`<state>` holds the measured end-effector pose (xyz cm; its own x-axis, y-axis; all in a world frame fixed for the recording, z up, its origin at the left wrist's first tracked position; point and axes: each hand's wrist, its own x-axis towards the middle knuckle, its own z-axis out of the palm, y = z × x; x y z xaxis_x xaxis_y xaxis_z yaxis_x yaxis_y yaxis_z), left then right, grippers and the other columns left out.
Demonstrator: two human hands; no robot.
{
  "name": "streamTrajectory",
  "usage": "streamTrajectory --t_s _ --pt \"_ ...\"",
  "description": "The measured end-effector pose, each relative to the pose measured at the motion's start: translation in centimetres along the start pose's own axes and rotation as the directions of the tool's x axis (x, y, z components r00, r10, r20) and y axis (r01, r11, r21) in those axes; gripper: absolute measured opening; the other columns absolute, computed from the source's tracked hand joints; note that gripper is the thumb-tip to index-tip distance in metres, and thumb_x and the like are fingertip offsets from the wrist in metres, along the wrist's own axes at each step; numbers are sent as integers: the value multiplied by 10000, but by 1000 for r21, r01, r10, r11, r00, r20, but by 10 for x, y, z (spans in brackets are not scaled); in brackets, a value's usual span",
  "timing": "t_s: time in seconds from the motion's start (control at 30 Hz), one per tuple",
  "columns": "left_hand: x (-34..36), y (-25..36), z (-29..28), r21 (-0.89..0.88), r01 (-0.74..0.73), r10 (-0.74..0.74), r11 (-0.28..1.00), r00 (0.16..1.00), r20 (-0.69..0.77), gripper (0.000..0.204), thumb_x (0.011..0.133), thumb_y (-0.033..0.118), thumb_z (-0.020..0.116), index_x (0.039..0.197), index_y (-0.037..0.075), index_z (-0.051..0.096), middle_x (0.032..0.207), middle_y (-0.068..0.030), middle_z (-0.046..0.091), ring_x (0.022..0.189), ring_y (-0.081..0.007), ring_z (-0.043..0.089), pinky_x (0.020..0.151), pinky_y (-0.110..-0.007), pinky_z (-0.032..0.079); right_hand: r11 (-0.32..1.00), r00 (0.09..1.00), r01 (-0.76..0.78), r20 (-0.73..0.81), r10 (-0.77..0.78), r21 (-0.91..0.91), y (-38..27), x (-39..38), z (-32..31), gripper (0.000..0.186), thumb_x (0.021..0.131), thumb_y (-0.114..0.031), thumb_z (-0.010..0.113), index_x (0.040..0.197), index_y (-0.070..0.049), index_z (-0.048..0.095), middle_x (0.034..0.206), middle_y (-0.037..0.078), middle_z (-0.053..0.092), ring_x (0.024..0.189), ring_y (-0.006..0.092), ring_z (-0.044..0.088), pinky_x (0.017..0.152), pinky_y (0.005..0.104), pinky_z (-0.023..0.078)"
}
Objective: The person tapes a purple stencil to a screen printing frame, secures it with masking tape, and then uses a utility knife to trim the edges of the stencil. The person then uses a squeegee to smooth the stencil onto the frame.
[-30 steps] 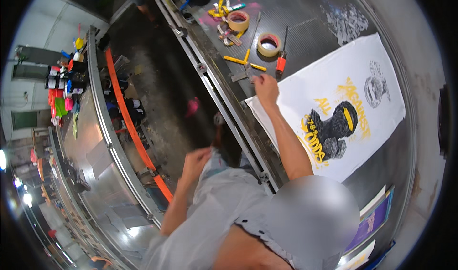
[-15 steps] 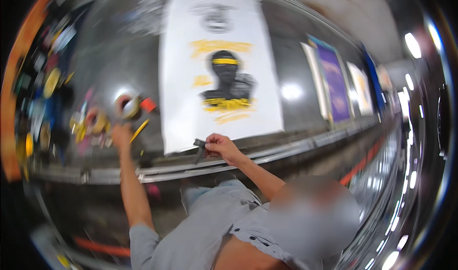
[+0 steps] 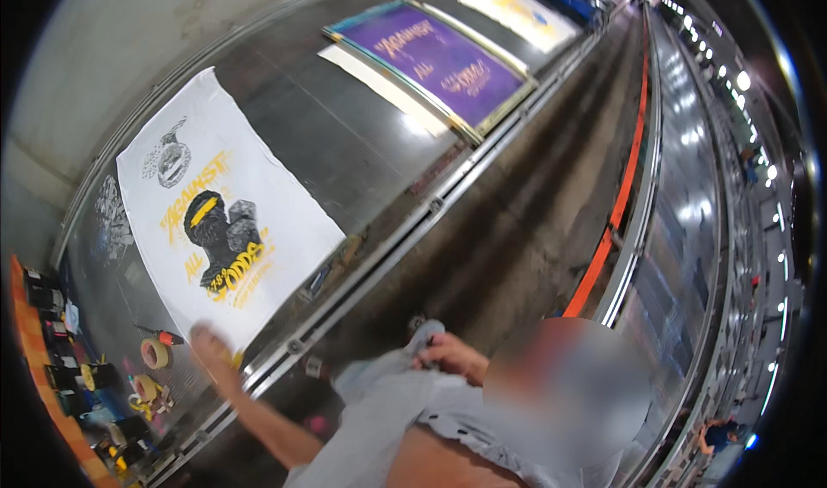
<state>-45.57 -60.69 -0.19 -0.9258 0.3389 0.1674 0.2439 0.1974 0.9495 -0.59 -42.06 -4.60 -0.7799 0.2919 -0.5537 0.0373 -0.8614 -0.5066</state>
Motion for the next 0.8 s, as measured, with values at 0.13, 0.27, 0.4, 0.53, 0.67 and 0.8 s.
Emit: streamTrajectory --t_s 0.13,0.27,0.4,0.53,0.67,0.8 --pt "-10 36 236 153 79 -126 985 936 327 178 957 111 486 939 45 651 602 -9 493 495 -98 443 449 -299 324 979 990 114 -95 -99 170 -67 -54 -51 276 819 -79 750 1056 -2 631 897 76 676 852 177 663 829 322 538" --pt "-14 54 414 470 -280 104 837 925 366 227 956 215 535 881 10 598 782 -278 661 786 -509 623 689 -581 459 761 876 361 -476 -79 538 -95 -57 -141 161 885 9 631 1038 49 598 940 155 652 830 235 660 787 351 585" --pt "15 30 501 681 -203 35 704 967 251 226 942 211 552 960 -14 567 879 -273 688 830 -484 669 757 -577 520 574 784 580 -587 -201 578 -179 -44 -189 191 921 34 569 1107 77 577 1066 179 640 885 269 677 769 372 614" --pt "27 26 550 746 -114 -27 657 984 174 206 901 182 624 966 -5 569 970 -243 678 911 -454 670 780 -551 529 602 752 595 -633 -182 533 -262 -40 -253 186 950 -14 581 1122 54 596 993 147 682 852 242 699 743 333 620" --pt "14 11 561 796 -147 108 587 989 103 253 874 236 693 969 29 582 1005 -180 607 889 -407 621 809 -510 505 628 859 462 -492 -140 627 -322 -44 -328 168 981 -109 597 1104 4 614 955 99 689 823 179 687 689 285 595" --pt "-19 46 594 770 -250 370 588 929 19 238 885 268 697 889 45 612 929 -151 601 813 -369 586 771 -488 471 738 822 390 -569 -11 550 -389 -46 -349 157 994 -174 600 1051 -34 643 877 47 682 717 133 644 621 256 545"
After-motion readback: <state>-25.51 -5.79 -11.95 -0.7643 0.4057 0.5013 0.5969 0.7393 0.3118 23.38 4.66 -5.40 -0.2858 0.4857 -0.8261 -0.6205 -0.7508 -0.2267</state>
